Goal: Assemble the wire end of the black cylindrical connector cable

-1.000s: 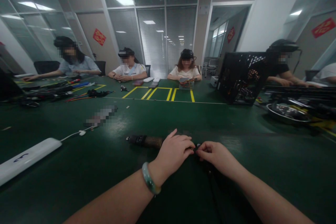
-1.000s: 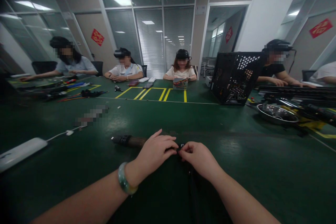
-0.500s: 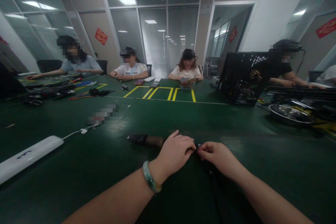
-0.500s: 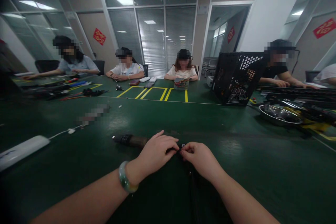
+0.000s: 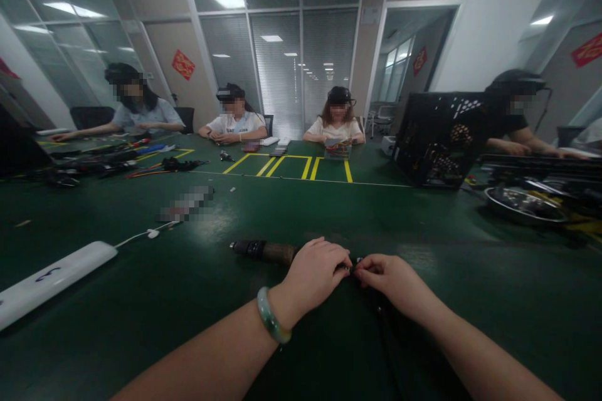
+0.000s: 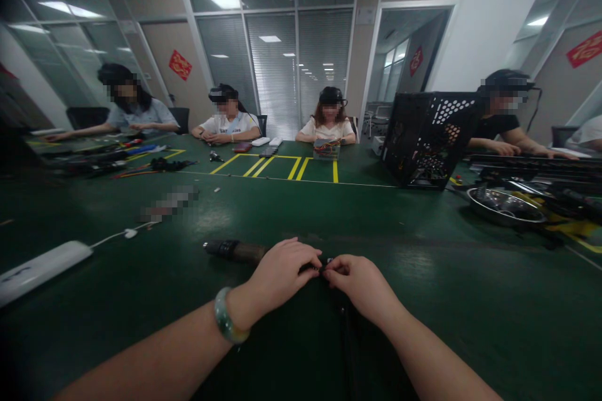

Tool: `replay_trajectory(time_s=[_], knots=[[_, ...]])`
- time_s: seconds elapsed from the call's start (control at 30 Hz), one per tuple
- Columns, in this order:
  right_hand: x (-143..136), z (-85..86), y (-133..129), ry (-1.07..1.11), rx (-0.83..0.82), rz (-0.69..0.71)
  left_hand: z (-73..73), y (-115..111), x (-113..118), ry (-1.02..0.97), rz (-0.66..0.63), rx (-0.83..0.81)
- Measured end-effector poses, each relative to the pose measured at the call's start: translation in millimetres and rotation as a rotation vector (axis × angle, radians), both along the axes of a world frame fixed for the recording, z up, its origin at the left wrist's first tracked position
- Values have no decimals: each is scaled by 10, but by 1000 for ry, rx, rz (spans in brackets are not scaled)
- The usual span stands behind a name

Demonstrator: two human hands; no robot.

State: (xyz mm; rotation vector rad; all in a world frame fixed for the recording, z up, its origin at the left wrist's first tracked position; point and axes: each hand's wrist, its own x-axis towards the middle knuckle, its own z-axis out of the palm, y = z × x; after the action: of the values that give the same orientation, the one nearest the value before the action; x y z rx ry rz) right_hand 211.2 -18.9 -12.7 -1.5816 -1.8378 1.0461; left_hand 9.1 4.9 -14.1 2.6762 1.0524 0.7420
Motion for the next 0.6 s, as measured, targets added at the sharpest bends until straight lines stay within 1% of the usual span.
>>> replay_trajectory(time_s=[0.17, 0.37, 0.6], knots=[[-8, 11, -2, -42, 11, -10, 19, -13, 9, 29, -10, 11], [-14, -6, 4, -24, 5, -8, 21, -10, 17, 16, 40, 6], [3, -36, 4, -10, 2, -24, 31, -20, 20, 45, -11, 29]])
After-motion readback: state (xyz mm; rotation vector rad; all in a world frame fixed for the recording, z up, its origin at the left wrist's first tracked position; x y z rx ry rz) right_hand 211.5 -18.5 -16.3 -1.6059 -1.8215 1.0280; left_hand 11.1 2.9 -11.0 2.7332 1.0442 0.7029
